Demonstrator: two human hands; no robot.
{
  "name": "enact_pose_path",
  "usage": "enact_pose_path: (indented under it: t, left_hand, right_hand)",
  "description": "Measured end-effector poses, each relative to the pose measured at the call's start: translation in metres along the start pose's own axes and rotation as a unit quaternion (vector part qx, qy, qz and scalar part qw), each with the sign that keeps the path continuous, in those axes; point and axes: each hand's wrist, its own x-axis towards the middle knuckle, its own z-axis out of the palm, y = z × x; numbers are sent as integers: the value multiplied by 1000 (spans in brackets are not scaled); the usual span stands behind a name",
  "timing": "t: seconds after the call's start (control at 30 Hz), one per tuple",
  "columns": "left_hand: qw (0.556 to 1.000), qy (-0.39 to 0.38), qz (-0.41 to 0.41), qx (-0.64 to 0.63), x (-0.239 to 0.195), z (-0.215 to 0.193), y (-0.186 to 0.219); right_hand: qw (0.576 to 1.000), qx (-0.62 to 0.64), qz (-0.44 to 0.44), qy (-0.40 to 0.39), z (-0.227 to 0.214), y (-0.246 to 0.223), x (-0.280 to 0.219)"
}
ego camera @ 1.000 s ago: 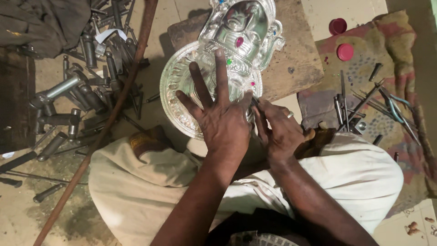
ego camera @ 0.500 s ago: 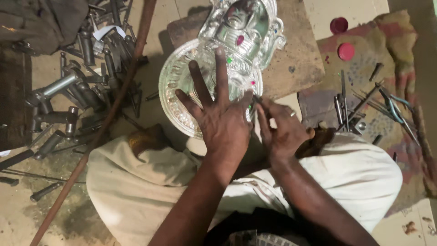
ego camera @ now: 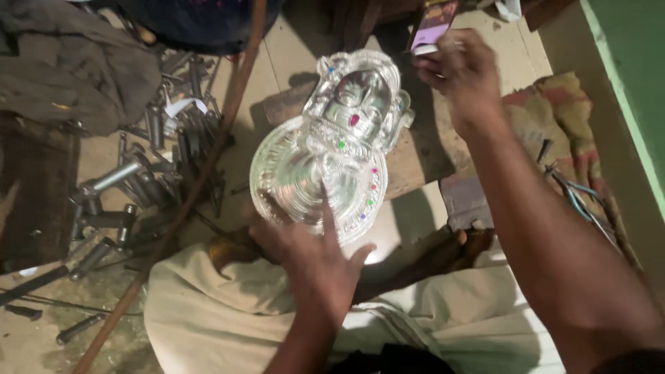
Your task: The person is sitting on the floor and using a small tool to carefully place and adjust small colored beads or stones onto a silver-colored metal object shaped like a deity. The person rotates the object to access different areas and continues placing the decorative elements.
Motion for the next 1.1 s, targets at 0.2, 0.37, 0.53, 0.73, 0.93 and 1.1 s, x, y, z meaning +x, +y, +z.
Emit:
enact_pose_path:
  t: [0.2,0.37,0.53,0.73,0.93,1.1]
  left_hand:
    - [913,16,-215,-347,-9,-12,-17]
    - [871,-18,-297,-391,19,-27,-40]
    - [934,19,-189,-303,71,-19,-67]
    - [973,44,-123,-192,140,12,-57]
    - [928,-28,-172,-328,131,-1,-54]
    - [942,33,-223,-247,41,7,-42]
  right_hand:
    - [984,12,165,-65,38,8,43]
    - [979,59,194,8,14,-14,2]
    - [968,76,215,102,-31,-20,-93]
    - [947,163,200,191,-43,-9,-155]
    - [966,185,32,177,-51,-9,-178]
    - [989,-75,-28,124,-22,-65,-185]
